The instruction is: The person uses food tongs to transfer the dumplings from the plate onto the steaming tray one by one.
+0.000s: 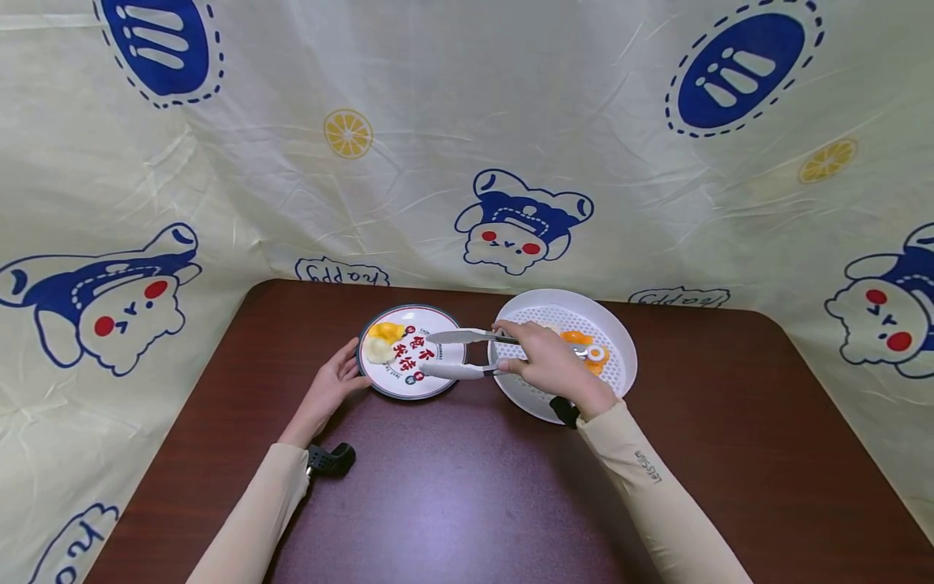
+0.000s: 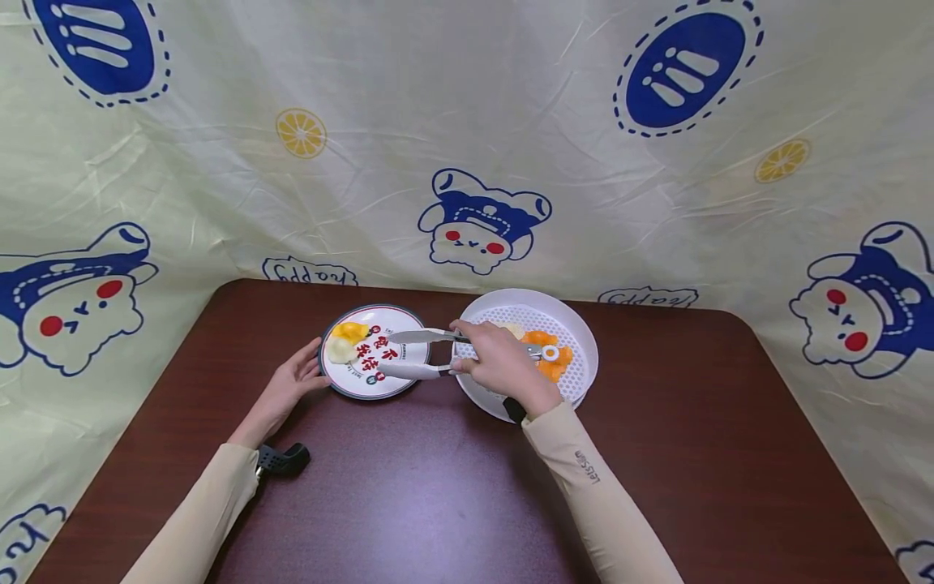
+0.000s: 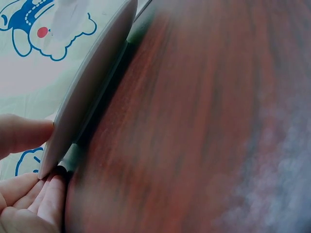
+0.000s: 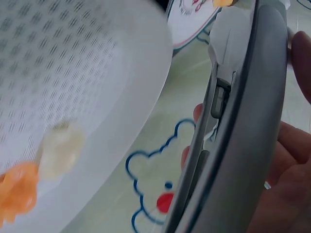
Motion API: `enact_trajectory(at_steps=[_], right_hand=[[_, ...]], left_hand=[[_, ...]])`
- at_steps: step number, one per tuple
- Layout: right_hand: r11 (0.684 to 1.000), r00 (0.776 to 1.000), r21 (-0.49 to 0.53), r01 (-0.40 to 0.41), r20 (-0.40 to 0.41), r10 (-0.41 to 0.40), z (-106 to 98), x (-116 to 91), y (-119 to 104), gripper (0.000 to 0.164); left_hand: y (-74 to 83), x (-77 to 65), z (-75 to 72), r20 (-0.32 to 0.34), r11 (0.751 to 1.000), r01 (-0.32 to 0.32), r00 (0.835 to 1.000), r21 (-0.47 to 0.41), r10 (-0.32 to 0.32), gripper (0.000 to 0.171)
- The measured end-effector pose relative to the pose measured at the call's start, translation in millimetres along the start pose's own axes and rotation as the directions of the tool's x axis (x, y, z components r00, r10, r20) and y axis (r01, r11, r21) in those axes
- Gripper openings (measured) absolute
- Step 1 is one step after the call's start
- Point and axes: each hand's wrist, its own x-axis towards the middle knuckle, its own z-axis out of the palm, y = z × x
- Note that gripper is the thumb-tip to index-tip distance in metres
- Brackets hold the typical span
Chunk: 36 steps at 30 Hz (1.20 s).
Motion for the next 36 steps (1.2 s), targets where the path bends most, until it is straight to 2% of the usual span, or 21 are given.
enact_trajectory(at_steps=[9,15,21,27,32,36], right_hand=[[1.000,0.999,-0.010,-0.023,0.034,0.023,28,26,-22,0.050],[0.998,0.999,-0.034,-0.044,0.017,0.045,49,41,-35,0.055],[0.994,0.999,-0.103,-0.041,-0.009,0.040,64,48,-46,0.053],[0.988,0.996,-0.145,-0.045,-0.077,0.034,70,49,-50,0.044],[0.992,0.992,-0.118,-0.043,-0.120,0.029,70,44,-47,0.043],[0.994,0.988,-0.086,-0.068,-0.142,0.056,62,40,-45,0.043]], left_hand=[[2.4,-2.1,-0.1,0.006,1.000,-0.024,1.000,-0.008,0.024,0.076],[1.9,-2.1,-0.2,0.014,0.999,-0.033,0.999,-0.013,0.033,0.076],[0.7,-0.3,0.0,0.016,0.999,-0.039,0.999,-0.021,0.039,0.076],[0.8,0.0,0.6,0.012,0.999,-0.039,0.999,-0.026,0.040,0.076],[0.9,0.3,1.1,0.018,0.999,-0.032,0.999,-0.016,0.032,0.076],[0.8,0.2,0.7,0.016,1.000,-0.026,1.000,0.001,0.026,0.077]])
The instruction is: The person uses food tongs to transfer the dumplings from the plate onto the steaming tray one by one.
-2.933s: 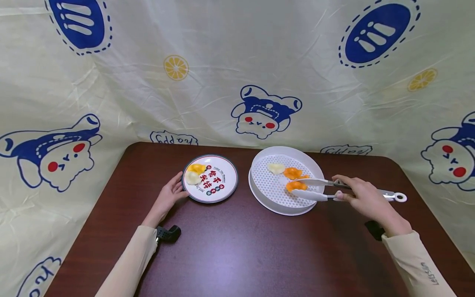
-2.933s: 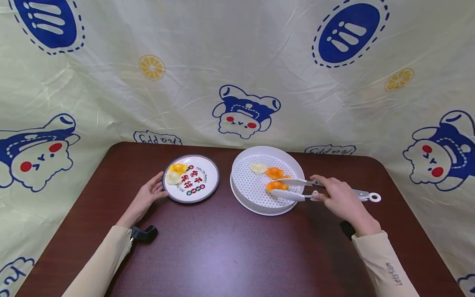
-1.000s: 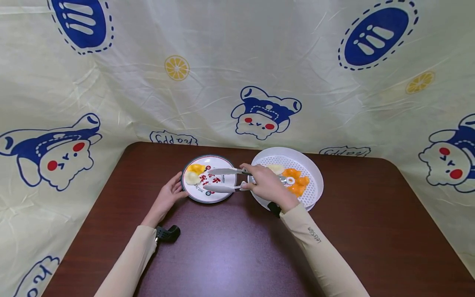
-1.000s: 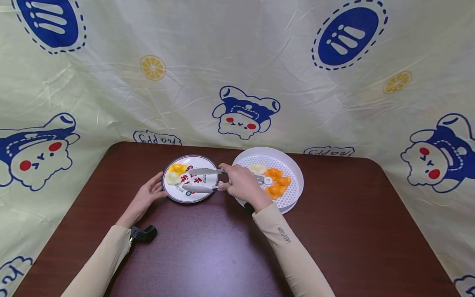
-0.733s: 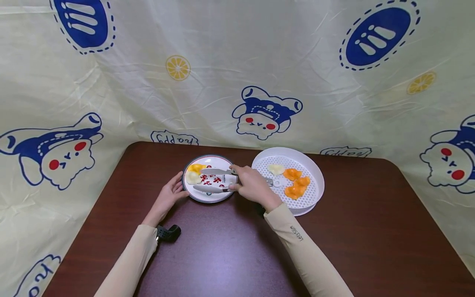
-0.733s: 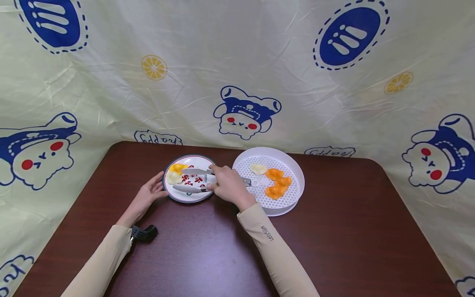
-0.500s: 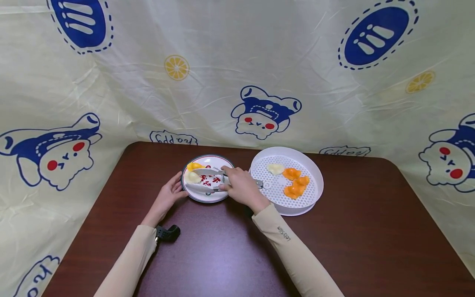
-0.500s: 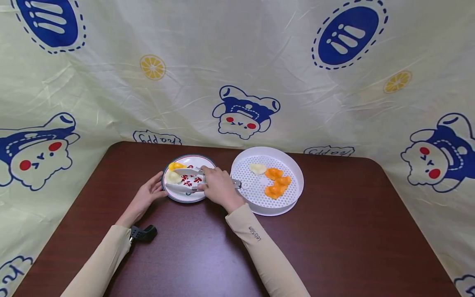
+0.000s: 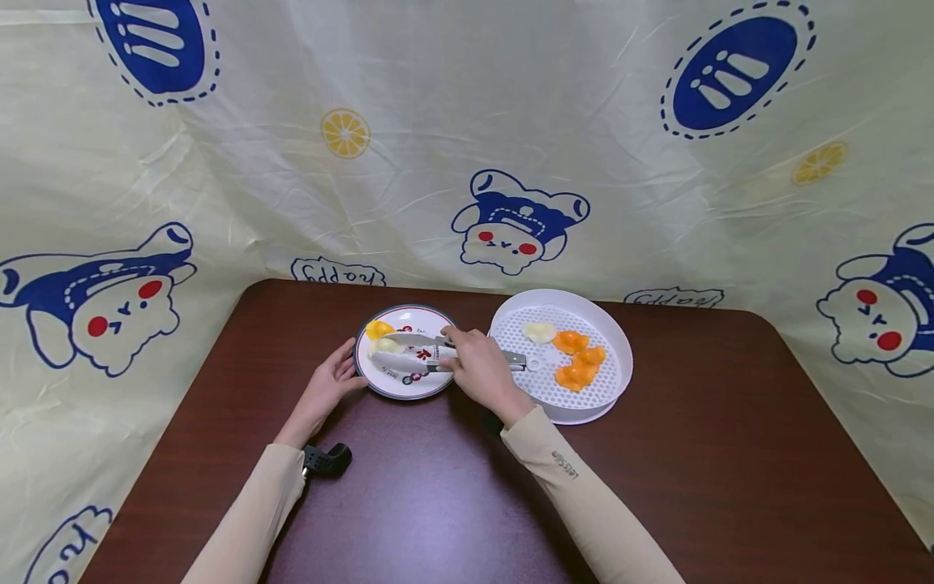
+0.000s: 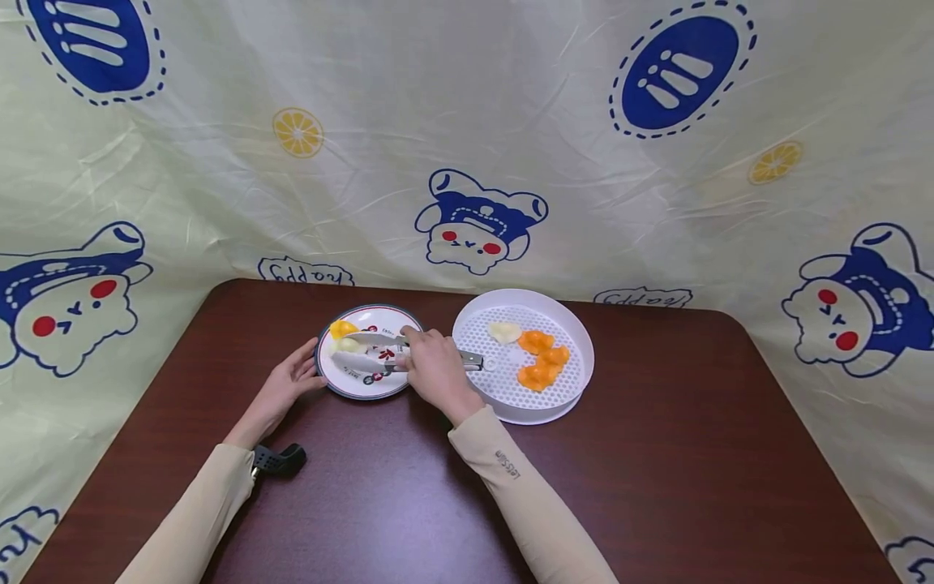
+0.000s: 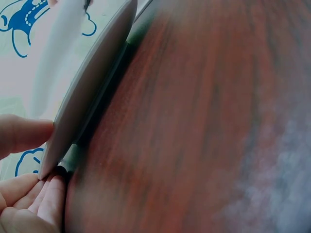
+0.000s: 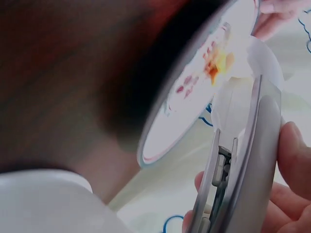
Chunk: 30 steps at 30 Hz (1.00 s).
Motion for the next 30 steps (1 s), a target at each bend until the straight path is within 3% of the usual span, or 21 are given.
enact_trajectory(at_steps=[9,21,30], right_hand=[[0.997,0.997,0.063,-0.055,-0.047,0.058,-33,-11,16,0.039],[0.993,0.989,0.094,-0.069,-0.121,0.080,-69,-43,61,0.046],[0.983,0.977,0.043,-0.180,-0.106,0.184,-84,-66,98,0.046]], left_hand=[[1.2,0.1,0.0,-0.001,1.000,0.002,1.000,0.006,-0.002,0.077],[-0.6,-0.3,-0.7,-0.018,1.000,0.020,1.000,-0.003,-0.020,0.077],[-0.1,-0.4,-1.5,-0.015,0.999,0.036,0.999,-0.004,-0.036,0.077]])
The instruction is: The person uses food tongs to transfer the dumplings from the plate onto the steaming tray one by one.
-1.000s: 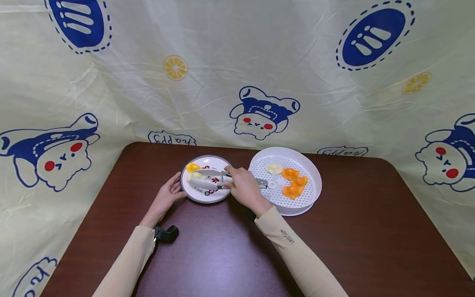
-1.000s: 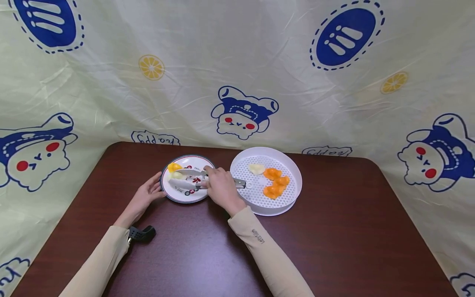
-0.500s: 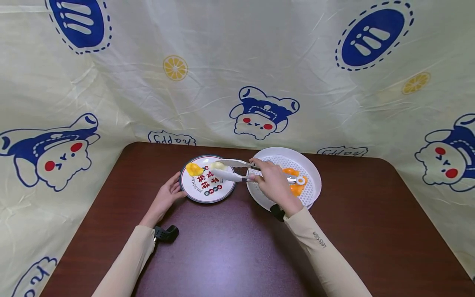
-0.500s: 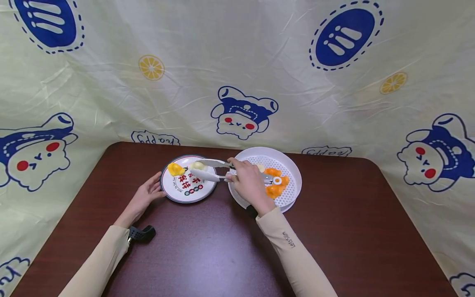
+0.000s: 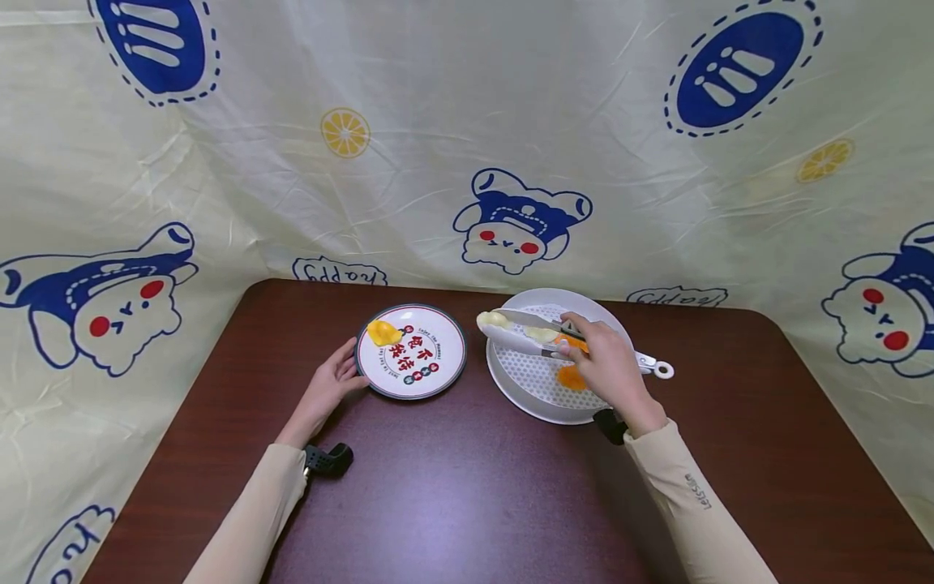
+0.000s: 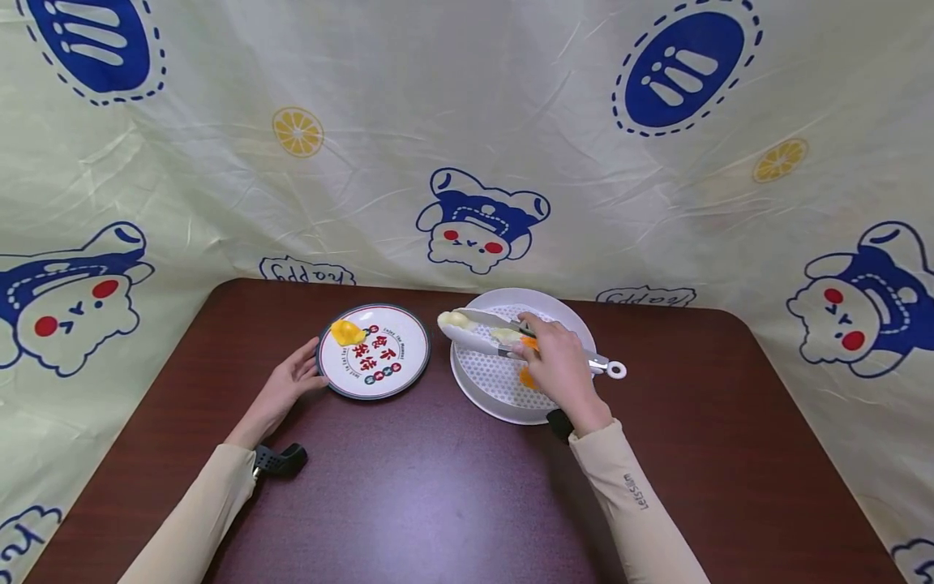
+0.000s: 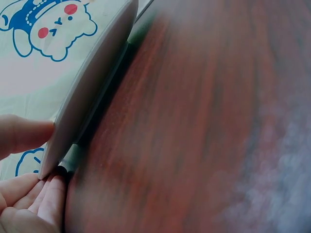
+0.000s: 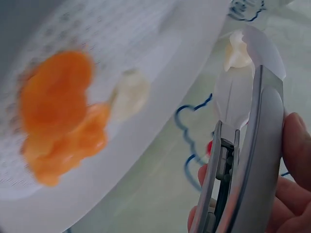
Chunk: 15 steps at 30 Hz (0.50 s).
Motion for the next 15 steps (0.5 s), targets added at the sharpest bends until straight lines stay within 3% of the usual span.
enact_trajectory(at_steps=[8,15], right_hand=[[0.997,0.997,-0.026,-0.070,0.024,0.071,1,-9,30,0.045],[0.994,0.993,-0.051,-0.093,0.065,0.096,8,-11,41,0.046]], left_hand=[[1.7,-0.1,-0.2,0.001,1.000,0.005,1.000,0.001,-0.005,0.078],[1.1,-0.9,-0.6,0.004,1.000,0.011,1.000,0.004,-0.011,0.078]])
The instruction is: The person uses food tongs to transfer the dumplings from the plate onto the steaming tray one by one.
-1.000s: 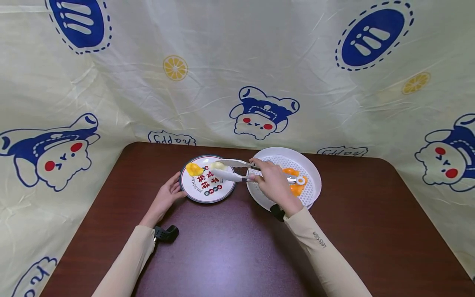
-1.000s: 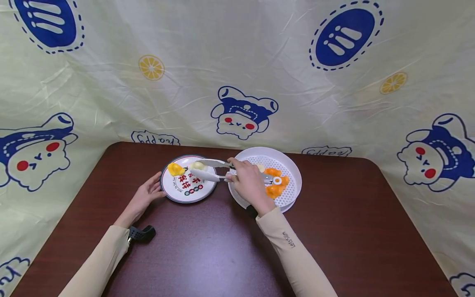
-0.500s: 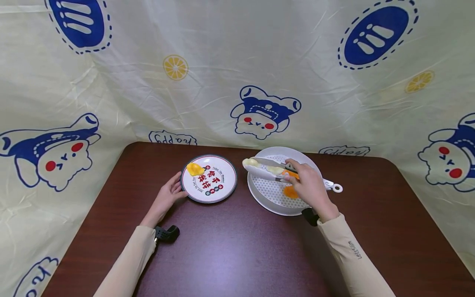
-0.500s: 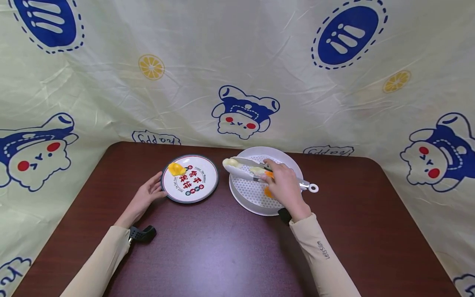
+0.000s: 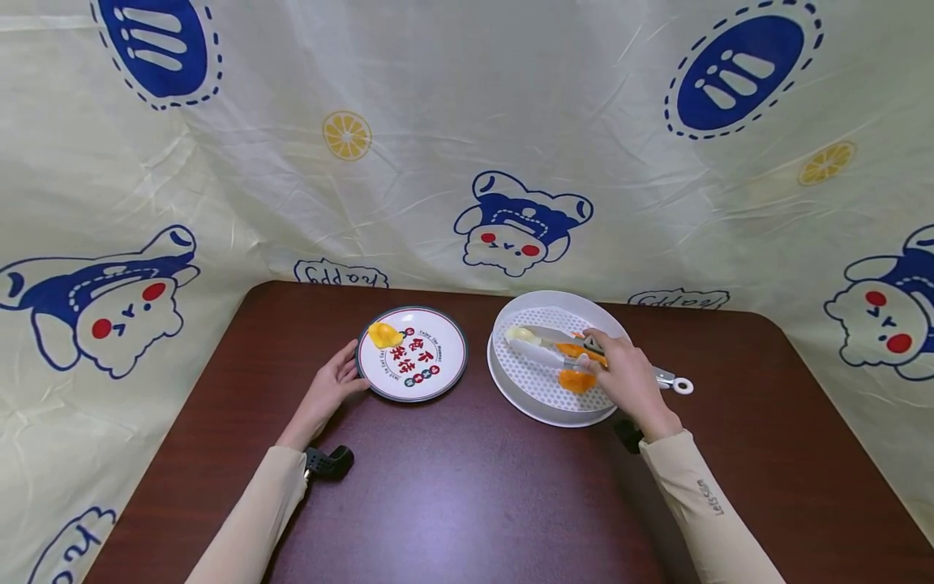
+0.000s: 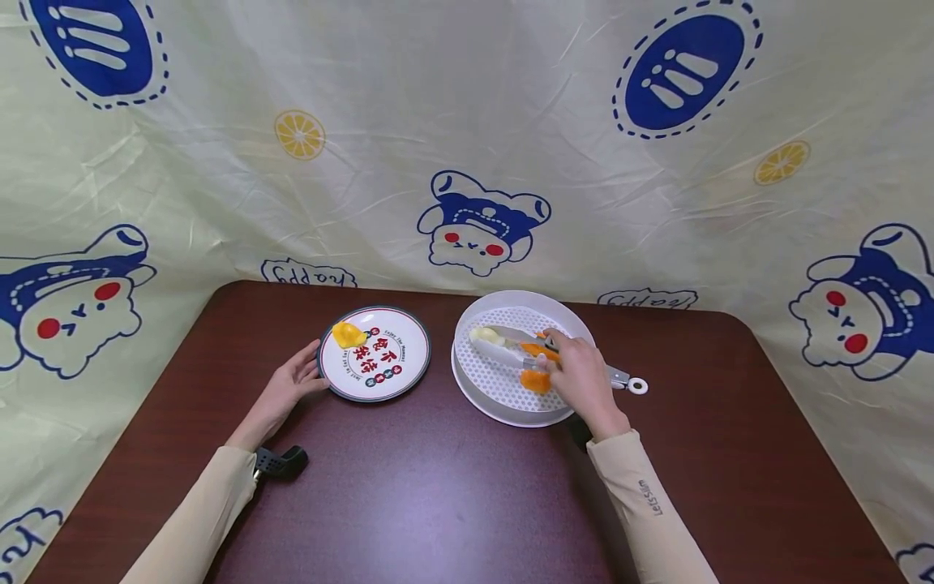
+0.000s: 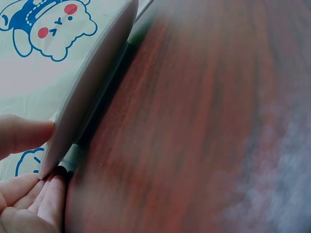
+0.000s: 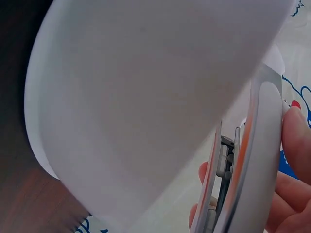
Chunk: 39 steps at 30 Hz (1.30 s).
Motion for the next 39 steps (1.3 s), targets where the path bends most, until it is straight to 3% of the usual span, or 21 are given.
enact_trajectory(at_steps=[12,21,31,39], right_hand=[[0.999,0.998,0.046,-0.018,0.061,0.015,0,-2,2,0.051],[0.996,0.999,0.090,-0.011,0.054,0.006,-7,-1,-3,0.053],[0.990,0.996,0.106,0.089,0.000,-0.090,-8,10,-34,0.052],[0.974,0.982,0.123,0.187,-0.007,-0.188,10,22,-63,0.053]], left_hand=[[1.7,-1.0,0.5,-0.004,1.000,0.008,1.000,0.012,-0.008,0.078],[1.3,-1.2,1.1,-0.002,1.000,0.002,1.000,0.009,-0.002,0.078],[1.8,-1.3,0.7,0.003,1.000,0.002,1.000,0.001,-0.002,0.078],[2.6,-2.0,0.5,-0.001,1.000,0.007,1.000,0.008,-0.007,0.078]])
